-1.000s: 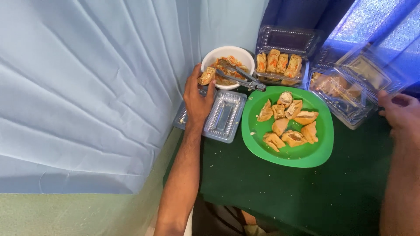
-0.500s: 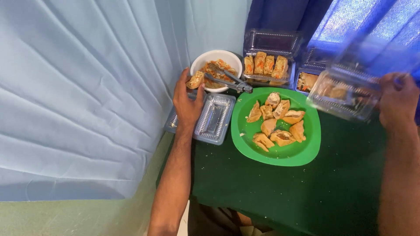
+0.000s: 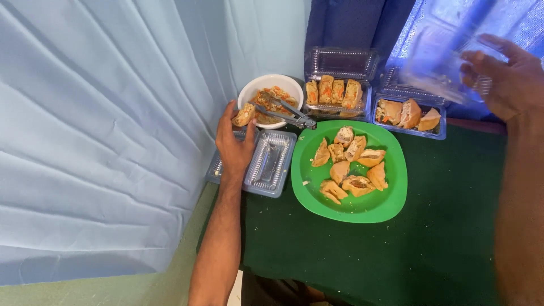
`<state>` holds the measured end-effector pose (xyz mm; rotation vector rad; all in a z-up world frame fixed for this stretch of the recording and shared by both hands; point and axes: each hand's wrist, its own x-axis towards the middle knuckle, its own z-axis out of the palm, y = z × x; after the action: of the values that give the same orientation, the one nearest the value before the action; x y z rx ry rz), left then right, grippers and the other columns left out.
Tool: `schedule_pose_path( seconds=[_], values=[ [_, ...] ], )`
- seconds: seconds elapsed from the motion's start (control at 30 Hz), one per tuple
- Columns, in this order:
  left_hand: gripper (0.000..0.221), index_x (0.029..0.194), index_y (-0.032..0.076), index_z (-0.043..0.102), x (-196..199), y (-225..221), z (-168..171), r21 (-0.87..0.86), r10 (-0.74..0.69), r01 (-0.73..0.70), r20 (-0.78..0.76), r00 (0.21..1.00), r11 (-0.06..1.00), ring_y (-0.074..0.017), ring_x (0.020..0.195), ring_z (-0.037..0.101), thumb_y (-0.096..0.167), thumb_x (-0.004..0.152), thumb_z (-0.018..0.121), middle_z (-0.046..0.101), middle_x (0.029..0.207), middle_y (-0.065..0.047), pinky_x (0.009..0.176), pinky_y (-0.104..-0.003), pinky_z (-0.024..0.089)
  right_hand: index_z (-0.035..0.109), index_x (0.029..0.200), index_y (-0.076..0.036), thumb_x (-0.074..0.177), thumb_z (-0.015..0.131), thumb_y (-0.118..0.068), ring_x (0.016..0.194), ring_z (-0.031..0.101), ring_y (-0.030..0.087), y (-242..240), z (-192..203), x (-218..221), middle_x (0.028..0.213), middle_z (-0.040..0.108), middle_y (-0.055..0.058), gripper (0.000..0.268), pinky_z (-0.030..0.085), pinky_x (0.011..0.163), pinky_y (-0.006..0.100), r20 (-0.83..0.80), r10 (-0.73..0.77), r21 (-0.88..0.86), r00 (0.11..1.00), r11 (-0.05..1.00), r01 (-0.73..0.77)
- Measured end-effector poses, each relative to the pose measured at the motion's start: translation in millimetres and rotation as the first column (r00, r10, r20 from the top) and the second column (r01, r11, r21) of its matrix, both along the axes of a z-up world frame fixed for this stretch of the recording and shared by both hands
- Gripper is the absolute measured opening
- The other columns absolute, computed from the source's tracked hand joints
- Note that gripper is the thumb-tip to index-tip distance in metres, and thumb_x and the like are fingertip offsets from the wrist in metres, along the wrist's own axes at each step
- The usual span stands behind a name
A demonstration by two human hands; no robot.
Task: A person is stuffing tofu pockets with a filling using tongs and then placing them into plastic containers for packaging.
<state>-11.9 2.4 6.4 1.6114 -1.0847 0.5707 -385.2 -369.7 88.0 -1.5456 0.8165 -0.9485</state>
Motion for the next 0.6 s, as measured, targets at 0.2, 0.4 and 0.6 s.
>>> schedule_pose_path(
  seconds=[0.2, 0.4, 0.6],
  values=[
    [0.056, 0.148, 0.005, 0.049, 0, 0, -1, 0.011, -0.005, 0.005, 0.015, 1.0, 1.0, -0.0259, 0.116, 0.066, 0.02, 0.1, 0.074, 0.066, 0.133, -0.015, 0.096, -0.038, 0.059, 0.069, 0.12, -0.01, 0.119, 0.074, -0.019, 0.097, 0.075, 0.01, -24, -20, 23, 0.108, 0.073, 0.001, 0.011, 0.071, 0.083, 0.028, -0.036, -0.126, -0.209, 0.991, 0.971, 0.116],
    [0.057, 0.148, 0.004, 0.048, -2, 0, 0, 0.005, 0.0, 0.0, -0.006, 1.0, 1.0, -0.0267, 0.116, 0.066, 0.024, 0.1, 0.073, 0.067, 0.13, -0.016, 0.098, -0.038, 0.058, 0.067, 0.118, -0.006, 0.12, 0.07, -0.02, 0.112, 0.063, 0.026, -27, -20, 29, 0.117, 0.068, 0.011, 0.015, 0.056, 0.093, 0.042, -0.323, -0.273, -0.379, 0.906, 0.915, 0.14],
    [0.057, 0.148, 0.004, 0.048, 1, -2, -1, -0.004, -0.019, 0.019, 0.02, 1.0, 1.0, -0.0258, 0.114, 0.066, 0.021, 0.1, 0.074, 0.067, 0.127, -0.015, 0.098, -0.038, 0.058, 0.064, 0.128, 0.005, 0.121, 0.067, -0.023, 0.11, 0.06, 0.039, -18, -21, 24, 0.123, 0.066, 0.023, 0.029, 0.053, 0.089, 0.051, -0.505, -0.276, -0.368, 0.818, 0.926, 0.085]
  ],
)
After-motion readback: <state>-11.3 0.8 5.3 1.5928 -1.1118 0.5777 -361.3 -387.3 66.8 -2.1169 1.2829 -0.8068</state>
